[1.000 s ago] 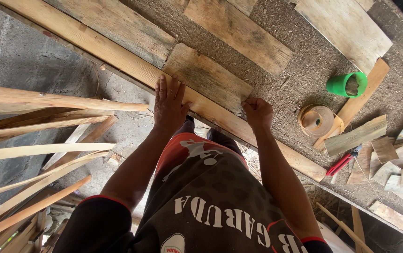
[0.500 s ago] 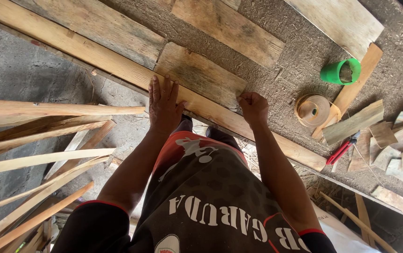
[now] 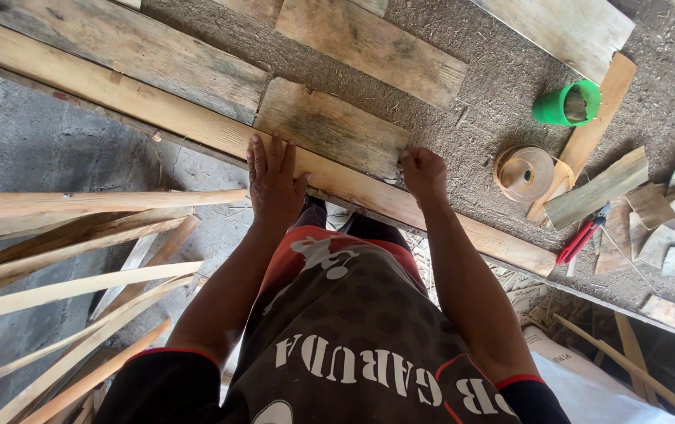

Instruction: The person is arranging and cutting thin wood panels to create a cladding pattern.

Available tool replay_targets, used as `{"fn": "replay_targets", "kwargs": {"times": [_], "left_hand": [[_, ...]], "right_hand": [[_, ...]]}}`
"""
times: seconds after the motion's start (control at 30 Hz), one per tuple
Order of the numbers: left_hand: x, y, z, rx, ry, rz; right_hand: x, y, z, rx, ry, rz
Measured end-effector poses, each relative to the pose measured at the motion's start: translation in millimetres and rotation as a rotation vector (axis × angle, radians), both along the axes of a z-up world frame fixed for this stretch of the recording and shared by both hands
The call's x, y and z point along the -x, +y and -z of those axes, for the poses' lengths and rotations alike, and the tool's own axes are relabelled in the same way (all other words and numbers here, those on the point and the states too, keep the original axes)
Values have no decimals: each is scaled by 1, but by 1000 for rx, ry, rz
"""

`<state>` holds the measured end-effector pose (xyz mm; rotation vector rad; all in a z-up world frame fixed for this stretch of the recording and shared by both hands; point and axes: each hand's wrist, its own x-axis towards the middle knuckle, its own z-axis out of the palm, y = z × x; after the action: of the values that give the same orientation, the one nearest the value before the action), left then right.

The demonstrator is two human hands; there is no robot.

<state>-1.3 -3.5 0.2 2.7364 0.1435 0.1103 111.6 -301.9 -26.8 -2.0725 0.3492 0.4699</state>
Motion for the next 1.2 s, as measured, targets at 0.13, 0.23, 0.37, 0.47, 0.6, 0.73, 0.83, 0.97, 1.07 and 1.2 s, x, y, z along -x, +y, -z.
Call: {"fn": "replay_targets", "kwargs": {"times": [0.13, 0.23, 0.37, 0.47, 0.6, 0.73, 0.83, 0.97, 1.07, 1.2], "left_hand": [[0, -2, -1, -8, -14, -3], [1, -2, 5, -35, -10, 4], [-1, -4, 6, -57, -20, 6], [-1, -4, 7, -91, 0, 18], [0, -3, 13, -83, -13, 14], [-1, -1, 16, -107, -35, 51], [-2, -1, 15, -96, -29, 68], [-3, -4, 15, -134, -30, 66], [-1, -1, 17, -135, -23, 33], [-4, -3, 15, -178, 9, 30]], "right_hand": [[-2, 6, -7, 128, -24, -30], [-3, 7, -13, 185, 15, -25], [-5, 2, -7, 182, 9, -47], [-5, -5, 4, 92, 59, 15], [-4, -24, 21, 29, 13, 45], [2, -44, 23, -84, -15, 132], [11, -56, 12, -21, -97, 136], [20, -74, 28, -104, -93, 131], [27, -80, 27, -287, -192, 82], [42, -97, 6, -248, -214, 84]]}}
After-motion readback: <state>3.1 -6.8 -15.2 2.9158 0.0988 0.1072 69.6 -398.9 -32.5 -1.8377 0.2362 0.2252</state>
